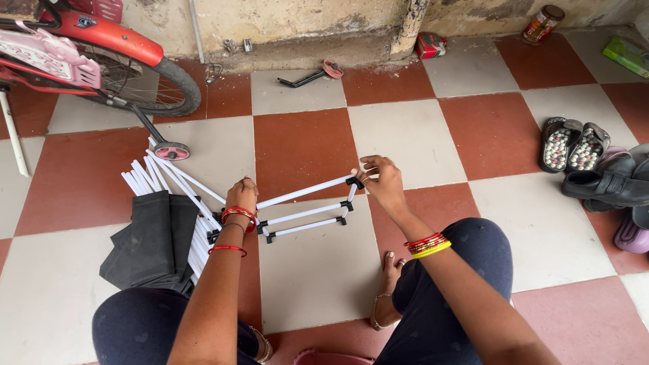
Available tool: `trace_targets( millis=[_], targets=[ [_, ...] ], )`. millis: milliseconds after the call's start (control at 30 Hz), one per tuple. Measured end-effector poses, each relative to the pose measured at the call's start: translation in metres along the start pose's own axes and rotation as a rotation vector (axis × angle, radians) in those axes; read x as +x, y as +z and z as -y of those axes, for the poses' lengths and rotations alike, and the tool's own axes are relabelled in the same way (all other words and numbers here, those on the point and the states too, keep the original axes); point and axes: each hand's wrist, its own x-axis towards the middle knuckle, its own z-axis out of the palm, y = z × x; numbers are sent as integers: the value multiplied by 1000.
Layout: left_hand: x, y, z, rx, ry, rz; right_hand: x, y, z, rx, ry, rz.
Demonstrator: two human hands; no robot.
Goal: The person assembles a frame by connecting white plastic tubes with black joints by hand, pressing the components together while seated on the floor.
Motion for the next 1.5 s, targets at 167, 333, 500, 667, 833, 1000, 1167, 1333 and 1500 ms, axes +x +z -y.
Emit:
trace_targets(
  millis=[167, 333, 500, 667, 833, 1000, 1167, 1333, 1500],
  targets=[
    [6, 1, 7, 18, 53, -13, 2, 15, -34, 76, 135, 141],
    [15, 3, 14, 41, 67, 4, 1, 25, -37, 174, 289, 150],
    [16, 2, 13, 14, 40, -1, 1, 26, -28, 226, 359, 169],
    [16, 1, 10, -8, 28, 12, -1, 19, -11, 235, 368, 184],
    [17, 7, 15, 49, 73, -24, -3, 14, -1, 249, 385, 211],
    [24, 9, 21, 77, 67, -54, -4, 20, -3, 236, 370, 183],
    [31, 10, 29, -7, 27, -76, -5, 26, -8, 244, 342, 180],
    [30, 14, 29, -40, 87, -65, -3, 27, -17, 325, 307, 195],
    [13, 1, 11, 166, 188, -12, -3, 25, -30, 235, 229, 173]
  ],
)
